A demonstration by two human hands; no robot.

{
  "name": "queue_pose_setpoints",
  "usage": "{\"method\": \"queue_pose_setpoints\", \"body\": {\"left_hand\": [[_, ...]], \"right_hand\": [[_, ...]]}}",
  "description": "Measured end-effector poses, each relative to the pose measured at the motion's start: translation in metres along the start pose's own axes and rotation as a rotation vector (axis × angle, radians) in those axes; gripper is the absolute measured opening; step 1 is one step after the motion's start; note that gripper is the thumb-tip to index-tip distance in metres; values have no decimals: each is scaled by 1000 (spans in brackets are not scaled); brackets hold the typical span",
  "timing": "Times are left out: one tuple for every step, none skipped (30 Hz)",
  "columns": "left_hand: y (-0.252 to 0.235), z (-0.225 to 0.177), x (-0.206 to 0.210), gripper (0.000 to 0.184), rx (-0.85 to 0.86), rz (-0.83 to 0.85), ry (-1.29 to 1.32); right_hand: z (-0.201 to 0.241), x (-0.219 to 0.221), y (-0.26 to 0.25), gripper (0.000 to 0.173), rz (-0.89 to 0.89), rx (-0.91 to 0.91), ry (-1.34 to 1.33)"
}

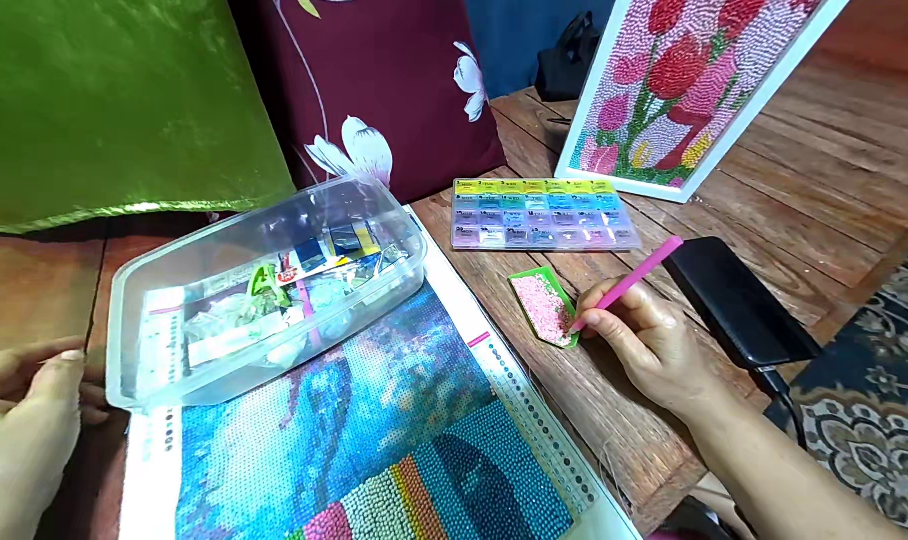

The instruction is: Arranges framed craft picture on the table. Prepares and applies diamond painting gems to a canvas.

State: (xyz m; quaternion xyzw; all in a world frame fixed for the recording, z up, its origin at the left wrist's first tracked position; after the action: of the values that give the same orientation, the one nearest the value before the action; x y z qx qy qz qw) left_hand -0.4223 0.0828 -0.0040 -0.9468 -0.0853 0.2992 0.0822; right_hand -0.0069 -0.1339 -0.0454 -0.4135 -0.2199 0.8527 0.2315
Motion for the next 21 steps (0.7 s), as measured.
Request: {"method": "queue_pose_setpoints", "body": {"left_hand": [[-1,2,0,26,1,-3,7],[-1,3,0,26,-5,-2,11],[-1,4,0,26,-13,-2,11],[-1,4,-1,26,-18,-7,10],[0,3,-1,26,-20,-9,10],[0,3,-1,26,-24,-10,8],[0,4,-1,26,-25,-10,9],[0,4,-1,27,-24,-8,4],[1,3,-1,27,-20,-4,-4],[1,2,-1,28,-20,-2,-15],[2,1,-1,28,-24,-1,-26],[2,0,0,28,-27,-2,-37],[2,0,0,28,-31,-5,-49],[1,0,0,28,-31,-6,-56],[0,2,0,28,-30,-1,-51],[-1,4,0,29,-32,14,-45],[-3,6,0,30,-30,20,-45],[-4,8,0,29,-29,24,-42],[-5,10,0,30,-33,28,-33],[-6,11,-1,29,-33,27,-26],[-6,13,-1,29,-29,26,-23]], "right_hand": [[1,0,0,17,0,5,8],[2,0,0,18,1,9,15],[2,0,-1,18,3,11,20],[3,0,-1,18,5,9,23],[3,0,-1,18,4,3,27],[3,0,-1,19,4,-2,31],[3,0,-1,19,3,-5,34],[3,0,-1,19,4,-6,36],[2,0,0,19,3,-6,32],[2,0,0,19,4,-5,28],[2,0,0,19,7,-3,26],[2,1,0,19,7,0,27],[2,1,0,19,6,-3,29],[2,1,0,20,4,-7,29],[2,1,0,20,5,-11,27],[2,1,0,19,6,-12,27],[2,1,0,19,7,-13,32],[2,1,0,19,9,-12,35],[2,1,0,19,11,-13,35],[3,1,0,18,11,-16,31],[3,1,0,18,10,-17,27]]}}
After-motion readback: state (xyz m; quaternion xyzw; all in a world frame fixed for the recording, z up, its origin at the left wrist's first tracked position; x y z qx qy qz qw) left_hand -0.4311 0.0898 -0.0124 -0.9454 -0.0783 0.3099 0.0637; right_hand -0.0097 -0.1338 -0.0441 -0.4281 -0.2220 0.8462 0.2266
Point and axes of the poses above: each hand's wrist, its own y-axis away from the middle knuckle, its own x-axis out of the palm, z = x × y, the point moved 6 cm from there along -y, towards the middle knuckle, and after that the axes turned 9 degrees about y, right-handed, at the moved point
